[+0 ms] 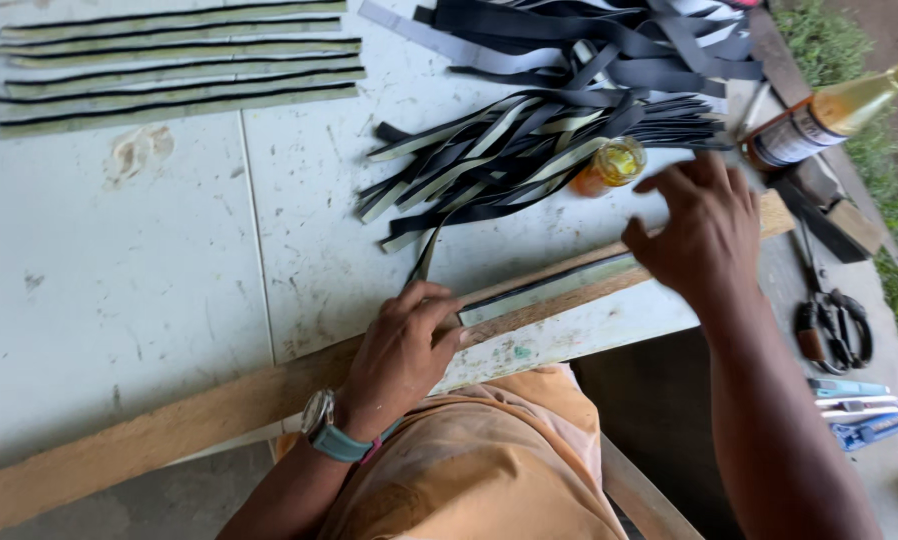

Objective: The person repeatedly picks up black and white strips, aligns them on a wooden board, and presses them together. The person then places the assembled strips onto a growing pile on the table. The process is repeated with multiple strips throughout the clip.

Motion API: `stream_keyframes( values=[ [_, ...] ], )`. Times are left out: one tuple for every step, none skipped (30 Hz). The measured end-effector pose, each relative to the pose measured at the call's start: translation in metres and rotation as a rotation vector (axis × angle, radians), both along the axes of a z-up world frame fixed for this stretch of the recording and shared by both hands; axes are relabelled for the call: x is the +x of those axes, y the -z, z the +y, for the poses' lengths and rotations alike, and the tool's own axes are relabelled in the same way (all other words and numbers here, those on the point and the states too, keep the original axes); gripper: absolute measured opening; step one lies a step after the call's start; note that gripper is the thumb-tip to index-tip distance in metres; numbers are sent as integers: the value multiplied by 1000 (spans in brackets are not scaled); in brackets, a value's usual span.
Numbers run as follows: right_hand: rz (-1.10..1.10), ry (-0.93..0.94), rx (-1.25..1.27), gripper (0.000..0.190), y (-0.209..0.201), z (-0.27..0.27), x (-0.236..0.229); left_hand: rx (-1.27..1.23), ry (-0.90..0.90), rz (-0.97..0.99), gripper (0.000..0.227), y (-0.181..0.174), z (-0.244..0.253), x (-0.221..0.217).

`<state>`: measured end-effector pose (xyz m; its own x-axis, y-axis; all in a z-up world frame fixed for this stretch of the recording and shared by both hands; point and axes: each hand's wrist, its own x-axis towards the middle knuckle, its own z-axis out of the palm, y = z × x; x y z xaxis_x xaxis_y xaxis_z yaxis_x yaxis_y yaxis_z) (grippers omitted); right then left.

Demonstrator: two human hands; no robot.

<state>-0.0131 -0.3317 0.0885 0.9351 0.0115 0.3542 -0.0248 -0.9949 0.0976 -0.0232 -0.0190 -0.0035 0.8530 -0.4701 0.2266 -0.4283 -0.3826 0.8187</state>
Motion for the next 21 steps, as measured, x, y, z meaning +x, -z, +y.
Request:
stream_keyframes(
  values=[
    [27,24,-36,37,6,-16,16,-2,5,-2,27,-1,0,-3],
    [51,37,-75,39,13,-29,33,-7,-2,-7,25,-2,1,-4],
    [96,60,-59,38,21,-38,44,-12,-10,-12,23,-3,2,-3],
    [146,78,-41,36,31,-44,53,-29,-8,8,22,-2,3,-2],
    [195,96,-23,34,38,-49,61,-46,-7,28,21,-2,3,-1],
    [216,103,-5,32,46,-53,64,-55,0,55,20,0,4,-1],
    [237,109,14,30,53,-54,68,-45,4,83,19,1,5,-1],
    [257,116,34,28,56,-55,71,-34,6,111,18,2,4,-1],
    [263,124,52,27,55,-55,74,-22,9,138,18,2,4,0],
    [268,135,70,27,53,-54,77,-28,6,100,17,2,4,0],
    [273,145,89,26,48,-52,77,-33,3,61,17,2,4,1],
    [234,104,84,27,42,-47,73,-37,2,25,16,2,4,-1],
    [194,63,79,28,33,-42,66,-39,10,32,16,3,4,0],
    [163,10,77,29,24,-32,62,-36,4,48,16,4,4,0],
    [145,-91,129,37,14,-20,45,-33,-2,63,15,5,6,-1],
    [118,-193,178,45,7,-6,22,-42,-4,77,16,5,7,0],
    [305,-172,352,48,5,14,-1,-52,-5,91,16,6,7,0],
    [494,-137,522,52,4,33,-27,-64,6,106,16,6,7,0],
    [694,-149,431,50,5,54,-52,-75,5,131,16,6,7,2],
    [887,-164,332,47,9,73,-66,-86,1,151,16,7,7,3],
    [950,-199,375,78,15,89,-70,-98,-4,172,15,7,8,4]
  ],
)
